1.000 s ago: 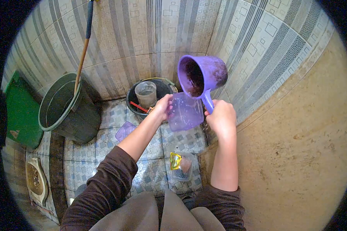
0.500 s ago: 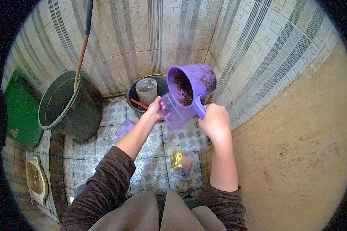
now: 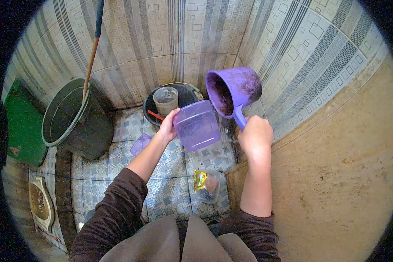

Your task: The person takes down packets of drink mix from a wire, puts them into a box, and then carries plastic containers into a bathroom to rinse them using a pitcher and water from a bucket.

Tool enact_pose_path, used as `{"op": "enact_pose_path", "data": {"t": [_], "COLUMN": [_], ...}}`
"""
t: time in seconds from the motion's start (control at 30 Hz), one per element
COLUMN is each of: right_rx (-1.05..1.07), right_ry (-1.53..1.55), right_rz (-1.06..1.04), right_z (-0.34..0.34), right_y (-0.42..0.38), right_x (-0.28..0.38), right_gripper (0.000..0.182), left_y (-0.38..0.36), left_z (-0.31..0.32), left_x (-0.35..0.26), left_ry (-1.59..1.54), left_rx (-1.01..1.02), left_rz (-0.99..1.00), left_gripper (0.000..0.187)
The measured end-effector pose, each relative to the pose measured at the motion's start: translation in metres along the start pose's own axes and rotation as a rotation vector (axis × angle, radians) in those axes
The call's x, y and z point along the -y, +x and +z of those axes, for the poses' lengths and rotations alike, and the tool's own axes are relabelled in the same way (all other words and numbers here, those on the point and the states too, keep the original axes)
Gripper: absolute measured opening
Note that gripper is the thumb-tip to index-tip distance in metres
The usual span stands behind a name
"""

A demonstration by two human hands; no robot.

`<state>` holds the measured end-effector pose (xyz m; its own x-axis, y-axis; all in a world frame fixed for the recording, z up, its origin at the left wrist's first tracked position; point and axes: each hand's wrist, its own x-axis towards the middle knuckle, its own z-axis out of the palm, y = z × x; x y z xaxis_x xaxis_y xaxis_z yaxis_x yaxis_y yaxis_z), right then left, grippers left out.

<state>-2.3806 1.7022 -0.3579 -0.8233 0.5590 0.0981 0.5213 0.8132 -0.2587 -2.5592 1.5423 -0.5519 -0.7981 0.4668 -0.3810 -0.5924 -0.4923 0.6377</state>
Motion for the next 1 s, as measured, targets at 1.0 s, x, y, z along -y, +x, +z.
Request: {"op": "enact_pose_path", "data": {"t": [1.0], "right_rx": [-0.041], "right_ry": [0.230], "right_rz": [-1.237], "right_z": [0.119], "right_y": [-0.025], "right_x": [0.427], "right_gripper": [0.028], "left_y": [-0.206], "left_z": [-0.190], "left_x": [-0.133], "left_ry": [1.809], "left_rx": [0.389], "left_rz": [1.059], "left_gripper": [0.013]}}
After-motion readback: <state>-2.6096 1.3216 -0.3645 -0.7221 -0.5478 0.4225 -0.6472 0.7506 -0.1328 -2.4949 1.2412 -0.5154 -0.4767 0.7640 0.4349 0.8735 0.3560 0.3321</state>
